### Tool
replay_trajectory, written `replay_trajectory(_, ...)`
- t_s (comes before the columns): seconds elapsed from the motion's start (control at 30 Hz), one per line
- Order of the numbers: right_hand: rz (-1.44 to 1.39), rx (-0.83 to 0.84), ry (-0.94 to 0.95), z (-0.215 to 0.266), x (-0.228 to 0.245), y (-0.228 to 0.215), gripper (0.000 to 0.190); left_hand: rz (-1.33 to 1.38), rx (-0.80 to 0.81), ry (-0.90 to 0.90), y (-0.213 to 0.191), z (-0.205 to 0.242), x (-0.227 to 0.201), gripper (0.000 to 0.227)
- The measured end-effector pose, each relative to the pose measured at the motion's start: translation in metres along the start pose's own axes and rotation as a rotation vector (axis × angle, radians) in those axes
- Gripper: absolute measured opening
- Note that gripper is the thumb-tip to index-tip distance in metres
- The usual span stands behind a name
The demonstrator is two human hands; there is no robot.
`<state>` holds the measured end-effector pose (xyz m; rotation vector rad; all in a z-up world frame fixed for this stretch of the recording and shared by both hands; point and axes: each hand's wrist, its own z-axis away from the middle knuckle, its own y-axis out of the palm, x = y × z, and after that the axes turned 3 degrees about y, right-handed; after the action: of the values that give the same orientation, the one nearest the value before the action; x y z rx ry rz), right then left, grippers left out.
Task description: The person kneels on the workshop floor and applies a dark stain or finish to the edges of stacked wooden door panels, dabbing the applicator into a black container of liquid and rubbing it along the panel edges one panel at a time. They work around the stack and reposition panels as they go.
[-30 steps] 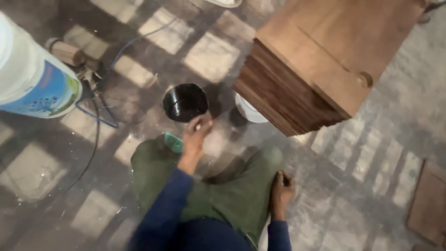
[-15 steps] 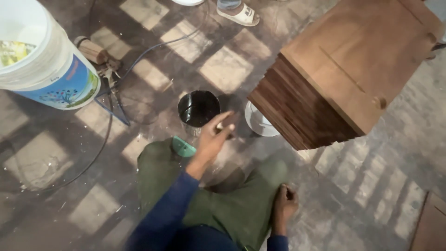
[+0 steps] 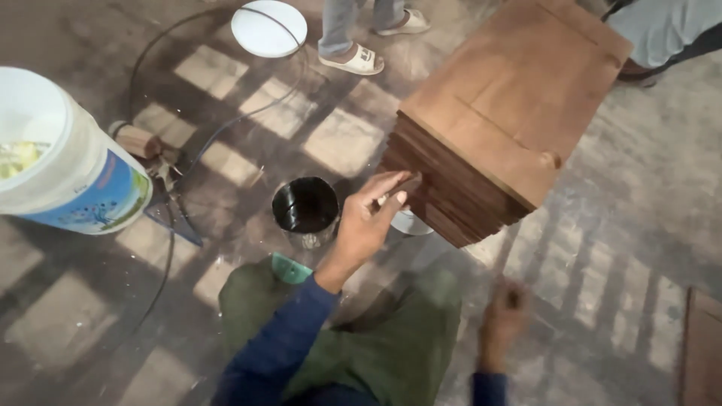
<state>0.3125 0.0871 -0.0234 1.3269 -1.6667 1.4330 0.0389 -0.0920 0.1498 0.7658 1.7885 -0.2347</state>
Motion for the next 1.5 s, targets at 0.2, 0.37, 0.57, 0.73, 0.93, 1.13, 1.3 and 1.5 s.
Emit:
replay_trajectory(0.2,-0.308,0.051,-0.571,-0.156,0.233,-0.034,0.014,0.075,-0.042,-0.153,0.016,0.001,-0.013,0.033)
replay_trajectory(0.37,-0.15,0.512,-0.434,-0.224,0.312,0.022,0.023,-0.335,-0.065,0.384,0.047,0.007,-0.029,0.024)
replay_trajectory(0.57,-0.057,0.646,-0.363,-0.252,0.28,0.082,0.032,-0.577,0.111,0.783,0.068,-0.01,-0.019,0.027)
replay_trajectory(0.73,-0.066,0.632,-0.444,-0.253,0.275,0.077,0.03,-0.58,0.257,0.863,0.079,-0.014,-0.01,0.035)
replay_trajectory(0.93,-0.163,0.714,-0.366,-0.253,0.271,0.084,0.025,-0.587,0.344,0.916,0.102,-0.011,-0.001,0.036)
replay_trajectory(1.13,-0.217,0.747,-0.356,-0.254,0.269,0.086,0.025,-0.618,0.42,0.935,0.111,-0.011,0.005,0.035)
replay_trajectory(1.3,-0.193,0.721,-0.36,-0.25,0.274,0.085,0.023,-0.685,0.211,0.894,0.085,-0.026,0.022,0.034)
replay_trajectory(1.5,-0.202,0.704,-0.37,-0.247,0.275,0.081,0.023,-0.699,0.017,0.848,0.074,-0.034,0.016,0.033)
